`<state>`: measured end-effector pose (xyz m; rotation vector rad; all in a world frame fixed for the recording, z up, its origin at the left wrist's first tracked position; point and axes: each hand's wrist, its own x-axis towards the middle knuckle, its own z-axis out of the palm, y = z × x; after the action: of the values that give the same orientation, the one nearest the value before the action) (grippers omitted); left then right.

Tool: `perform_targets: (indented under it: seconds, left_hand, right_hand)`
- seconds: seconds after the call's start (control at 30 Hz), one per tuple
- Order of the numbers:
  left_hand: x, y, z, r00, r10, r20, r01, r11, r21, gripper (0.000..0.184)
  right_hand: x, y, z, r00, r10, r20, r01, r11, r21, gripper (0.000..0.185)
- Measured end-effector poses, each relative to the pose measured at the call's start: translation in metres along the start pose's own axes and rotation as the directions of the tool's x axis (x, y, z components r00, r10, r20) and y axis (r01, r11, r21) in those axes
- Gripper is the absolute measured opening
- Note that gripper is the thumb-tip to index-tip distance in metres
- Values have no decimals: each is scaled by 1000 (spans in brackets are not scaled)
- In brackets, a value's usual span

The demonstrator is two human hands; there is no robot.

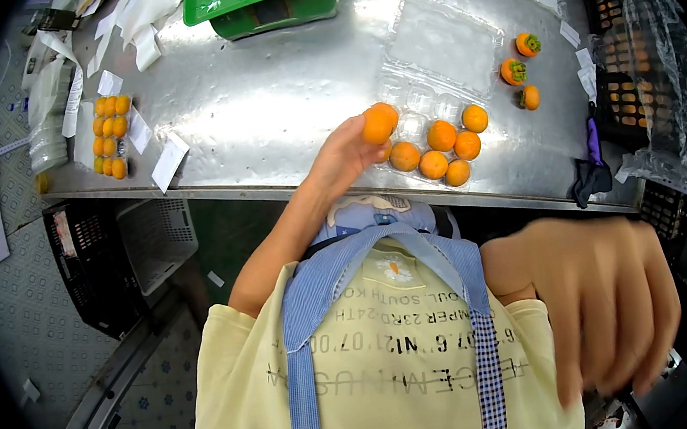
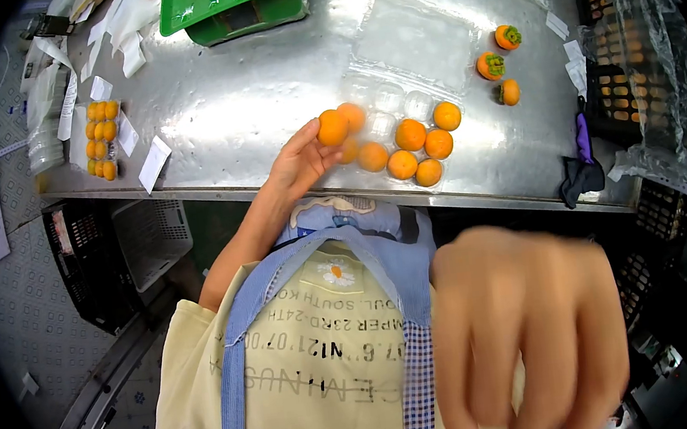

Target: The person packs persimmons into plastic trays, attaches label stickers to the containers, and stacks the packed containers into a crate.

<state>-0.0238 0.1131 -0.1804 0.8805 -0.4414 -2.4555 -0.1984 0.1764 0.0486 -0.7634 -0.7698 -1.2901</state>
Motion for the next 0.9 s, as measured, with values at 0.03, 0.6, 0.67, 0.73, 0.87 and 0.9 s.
perform_targets:
  seconds: [0.03, 0.6, 0.67, 0.73, 0.87, 0.9]
  left_hand:
    - [-1, 1, 3, 1000, 20, -11, -20, 1000, 15, 41]
    - [-2, -6, 10, 997, 41, -58, -20, 946, 323, 48]
    - [-5, -4, 12, 997, 70, -30, -55, 930, 364, 48]
    - [-5, -5, 12, 996, 88, -15, -75, 913, 400, 47]
    - [-4, -10, 9, 993, 114, -28, -89, 884, 458, 44]
    - [-3, -11, 8, 992, 123, -34, -92, 877, 472, 44]
  right_hand:
    - [-15, -5, -11, 996, 4, -85, -14, 993, -120, 13]
    - [-170, 20, -95, 475, -168, -864, -841, -376, -389, 61]
    - [-175, 20, -97, 457, -174, -872, -871, -283, -401, 61]
    - [-177, 21, -96, 446, -180, -877, -879, -273, -391, 60]
    - [-183, 23, -96, 412, -206, -887, -905, -208, -372, 58]
    - [-186, 24, -97, 401, -212, -891, -911, -194, -364, 58]
